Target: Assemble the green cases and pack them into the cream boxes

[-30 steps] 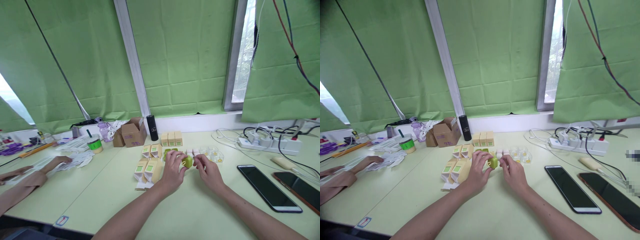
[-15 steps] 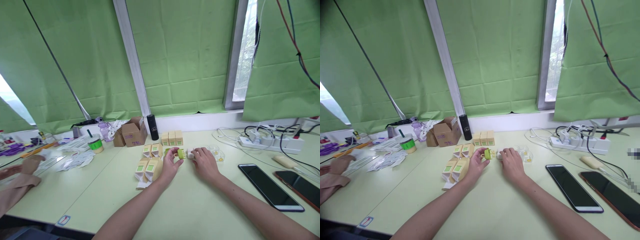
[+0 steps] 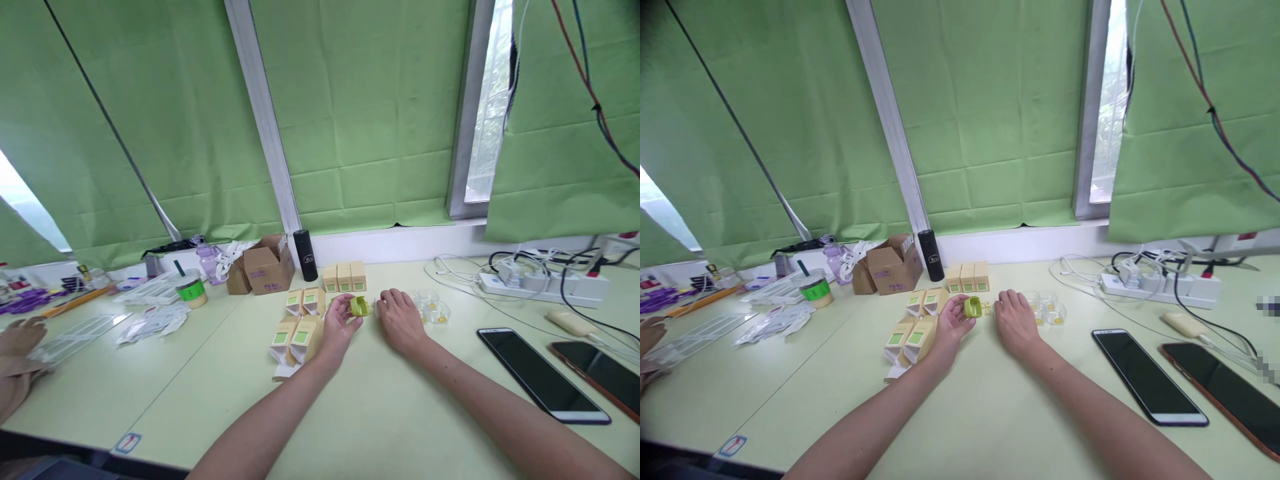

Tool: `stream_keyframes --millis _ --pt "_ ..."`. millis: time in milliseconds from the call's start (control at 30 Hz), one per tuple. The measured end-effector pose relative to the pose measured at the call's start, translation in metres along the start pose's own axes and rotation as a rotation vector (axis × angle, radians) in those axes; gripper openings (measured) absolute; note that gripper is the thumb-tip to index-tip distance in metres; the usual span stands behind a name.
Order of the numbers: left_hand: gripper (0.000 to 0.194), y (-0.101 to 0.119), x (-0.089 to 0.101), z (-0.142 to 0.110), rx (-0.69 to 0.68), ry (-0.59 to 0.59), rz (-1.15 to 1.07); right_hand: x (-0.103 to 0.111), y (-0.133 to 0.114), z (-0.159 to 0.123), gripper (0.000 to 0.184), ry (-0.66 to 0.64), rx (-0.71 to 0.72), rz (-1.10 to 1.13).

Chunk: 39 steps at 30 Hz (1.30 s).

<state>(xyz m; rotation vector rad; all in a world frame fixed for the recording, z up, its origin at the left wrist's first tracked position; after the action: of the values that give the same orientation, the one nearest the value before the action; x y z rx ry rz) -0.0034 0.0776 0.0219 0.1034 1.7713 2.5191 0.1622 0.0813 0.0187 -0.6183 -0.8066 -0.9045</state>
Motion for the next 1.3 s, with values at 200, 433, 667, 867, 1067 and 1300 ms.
stream_keyframes --millis 200,433,667,867,1067,1300 --pt "0.058 0.003 0.002 -0.001 -0.016 0.011 -0.021 0.014 -0.001 -0.007 0.022 0.245 -0.183 0.495" --pt "0.057 0.002 0.005 -0.002 -0.022 0.027 -0.008 0.008 -0.001 -0.023 0.042 0.337 -0.722 1.683" --pt "0.055 0.005 0.002 -0.004 -0.038 -0.001 0.016 0.006 -0.01 -0.035 0.037 0.263 -0.831 2.003" --pt "0.055 0.007 0.001 -0.005 -0.052 -0.015 0.017 0.015 -0.016 -0.034 0.049 0.226 -0.741 2.037" --pt "0.053 0.009 0.001 -0.006 -0.065 -0.026 0.05 0.02 -0.017 -0.034 0.053 0.264 -0.712 2.023" --pt "0.05 0.008 0.002 -0.006 -0.097 -0.019 0.124 0.02 -0.015 -0.032 0.05 0.299 -0.681 1.959"
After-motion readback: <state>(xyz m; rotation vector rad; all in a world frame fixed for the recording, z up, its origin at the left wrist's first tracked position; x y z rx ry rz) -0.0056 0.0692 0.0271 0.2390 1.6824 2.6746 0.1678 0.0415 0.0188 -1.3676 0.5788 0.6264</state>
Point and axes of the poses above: each hand's wrist, its own z-axis towards the middle knuckle, its own x-axis out of the back of the hand, y = z × x, the point moved 4 cm from there along z, towards the middle knuckle, and after that the axes turned 15 degrees about z, right-handed, at the moved point
